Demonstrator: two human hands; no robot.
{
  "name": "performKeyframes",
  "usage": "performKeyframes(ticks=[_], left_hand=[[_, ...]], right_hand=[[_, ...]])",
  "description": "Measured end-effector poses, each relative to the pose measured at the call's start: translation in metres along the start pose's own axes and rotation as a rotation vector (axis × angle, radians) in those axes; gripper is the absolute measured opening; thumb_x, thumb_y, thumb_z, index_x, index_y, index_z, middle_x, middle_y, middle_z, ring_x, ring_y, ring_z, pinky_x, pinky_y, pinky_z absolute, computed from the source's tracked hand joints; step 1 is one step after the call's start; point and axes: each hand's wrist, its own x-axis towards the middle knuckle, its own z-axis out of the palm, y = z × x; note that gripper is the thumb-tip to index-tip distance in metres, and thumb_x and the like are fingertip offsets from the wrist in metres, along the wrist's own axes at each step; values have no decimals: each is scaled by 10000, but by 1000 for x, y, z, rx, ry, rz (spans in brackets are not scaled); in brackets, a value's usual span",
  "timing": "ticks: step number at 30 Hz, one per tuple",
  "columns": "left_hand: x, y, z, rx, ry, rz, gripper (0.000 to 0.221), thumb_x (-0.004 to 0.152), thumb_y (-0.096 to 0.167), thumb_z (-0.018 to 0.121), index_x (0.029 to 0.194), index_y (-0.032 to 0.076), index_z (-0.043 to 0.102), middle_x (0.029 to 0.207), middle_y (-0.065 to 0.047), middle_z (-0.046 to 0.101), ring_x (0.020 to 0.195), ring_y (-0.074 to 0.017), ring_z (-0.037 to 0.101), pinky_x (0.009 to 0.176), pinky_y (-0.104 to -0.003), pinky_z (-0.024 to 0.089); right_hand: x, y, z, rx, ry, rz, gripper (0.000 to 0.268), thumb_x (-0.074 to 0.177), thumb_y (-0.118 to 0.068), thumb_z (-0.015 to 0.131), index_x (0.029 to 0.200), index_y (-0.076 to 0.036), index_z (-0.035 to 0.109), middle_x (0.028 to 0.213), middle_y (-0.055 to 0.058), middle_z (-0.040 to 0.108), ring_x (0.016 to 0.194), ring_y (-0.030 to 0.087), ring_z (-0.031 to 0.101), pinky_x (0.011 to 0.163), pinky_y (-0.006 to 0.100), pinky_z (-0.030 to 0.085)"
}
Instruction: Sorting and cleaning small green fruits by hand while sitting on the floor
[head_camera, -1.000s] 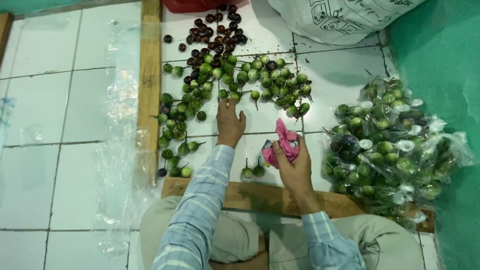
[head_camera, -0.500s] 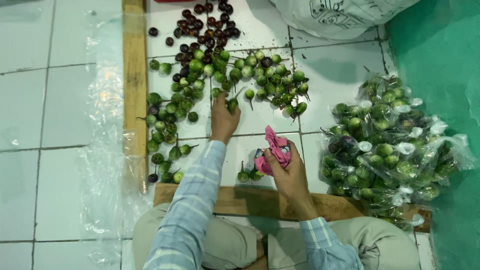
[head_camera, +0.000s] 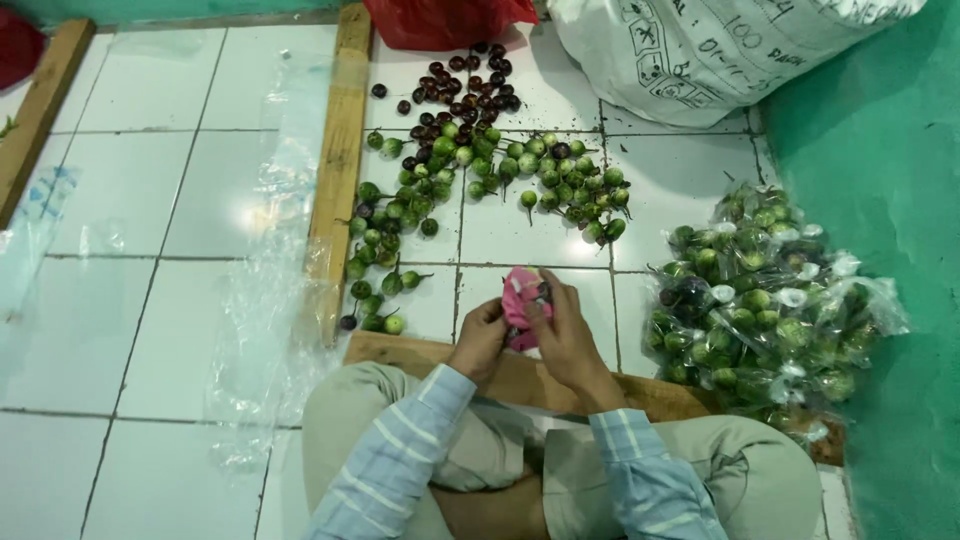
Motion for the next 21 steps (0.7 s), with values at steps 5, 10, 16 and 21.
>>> performKeyframes(ticks=[5,10,16,21], left_hand=[[8,-55,-24,-106,58,-16,339,824,210,872,1088,21,773,919,-155,737,839,-219,693,683,-348,580],[-8,-41,-17,-262,63,-80,234,812,143,862,992,21,778,882,-137,749,815,-240,708,721,-369,606],[-19,-1,-4,-384,-23,-99,349,893,223,838,1123,-16,728,1068,-206,685,974,-307,662,848,-440,605],[31,-57,-28,-366,-48,-168,144,789,137,844,907,76,785,843,-130,726,807,-255,699,725,-402,604]], right_hand=[[-8,24,21,-133,-58,-75,463,1003,-460,614,1296,-101,613,1086,197,632,1063,475,663,899,561,532],[-13,18,25,-139,78,-122,213,934,-289,695,1097,-152,710,929,142,716,959,382,721,827,470,569],[-21,11,19,172,295,-151,169,1010,-233,661,1147,-137,681,861,79,711,823,184,675,824,366,536],[-35,-4,25,-107,10,-175,515,984,-322,670,1414,-61,562,1159,229,625,1103,487,644,940,566,523]])
